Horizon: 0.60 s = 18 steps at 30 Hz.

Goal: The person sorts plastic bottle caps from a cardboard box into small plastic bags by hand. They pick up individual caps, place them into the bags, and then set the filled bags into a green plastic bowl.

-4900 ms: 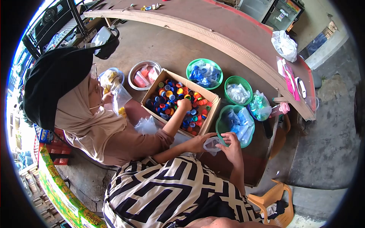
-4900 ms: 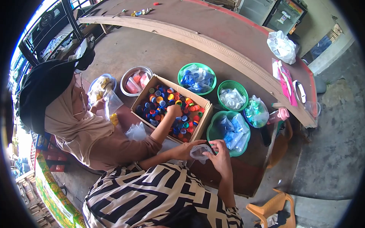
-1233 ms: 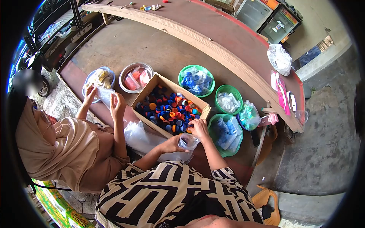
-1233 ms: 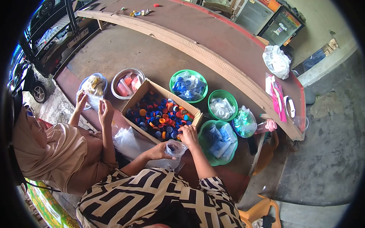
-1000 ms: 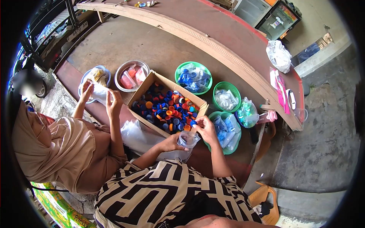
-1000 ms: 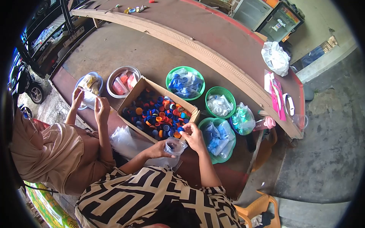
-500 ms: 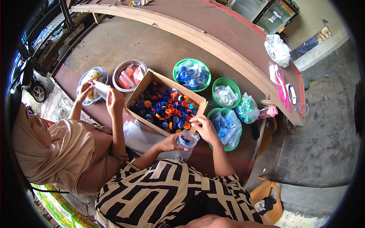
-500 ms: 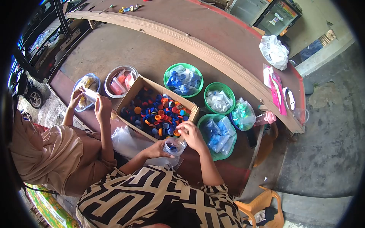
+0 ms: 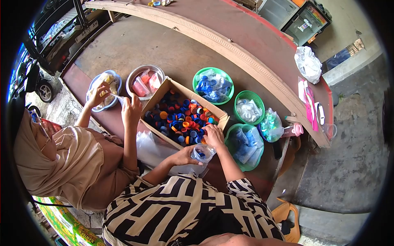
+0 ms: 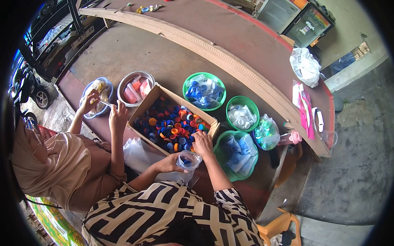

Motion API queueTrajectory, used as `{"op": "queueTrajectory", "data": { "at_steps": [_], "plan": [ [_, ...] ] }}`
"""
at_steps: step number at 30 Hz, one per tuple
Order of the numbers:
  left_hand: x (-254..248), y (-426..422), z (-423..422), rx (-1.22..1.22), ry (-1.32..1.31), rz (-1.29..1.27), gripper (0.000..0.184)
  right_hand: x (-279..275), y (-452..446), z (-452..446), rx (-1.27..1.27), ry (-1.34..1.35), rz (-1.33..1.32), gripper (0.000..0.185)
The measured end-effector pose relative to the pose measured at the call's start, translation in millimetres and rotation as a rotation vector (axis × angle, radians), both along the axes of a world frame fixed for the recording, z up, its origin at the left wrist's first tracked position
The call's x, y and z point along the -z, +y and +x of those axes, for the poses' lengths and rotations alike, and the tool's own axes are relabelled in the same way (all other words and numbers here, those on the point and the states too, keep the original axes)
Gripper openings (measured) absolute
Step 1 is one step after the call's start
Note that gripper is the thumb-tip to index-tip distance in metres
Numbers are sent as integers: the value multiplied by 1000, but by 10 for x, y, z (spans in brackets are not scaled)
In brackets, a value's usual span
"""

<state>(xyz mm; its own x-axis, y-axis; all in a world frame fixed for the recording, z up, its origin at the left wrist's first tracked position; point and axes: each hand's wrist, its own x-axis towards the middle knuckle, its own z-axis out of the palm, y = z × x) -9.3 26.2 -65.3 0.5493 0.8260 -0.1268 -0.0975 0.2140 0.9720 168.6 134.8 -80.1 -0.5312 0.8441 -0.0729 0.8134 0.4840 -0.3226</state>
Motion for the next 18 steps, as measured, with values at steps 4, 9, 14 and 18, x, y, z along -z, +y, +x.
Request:
{"op": "queueTrajectory", "data": {
  "at_steps": [4, 9, 14, 18],
  "plan": [
    [53, 4, 44, -19, -16, 13, 62, 2, -19, 107, 145, 578, -164, 30],
    [-9, -4, 53, -21, 32, 33, 66, -387, -318, 300, 258, 998, -353, 17],
    [4, -52, 86, -27, 34, 12, 66, -878, -733, 353, 86, 875, -363, 15],
    [91, -105, 159, 6, -3, 56, 66, -925, -937, 287, -186, 477, -301, 22]
  ]
}}
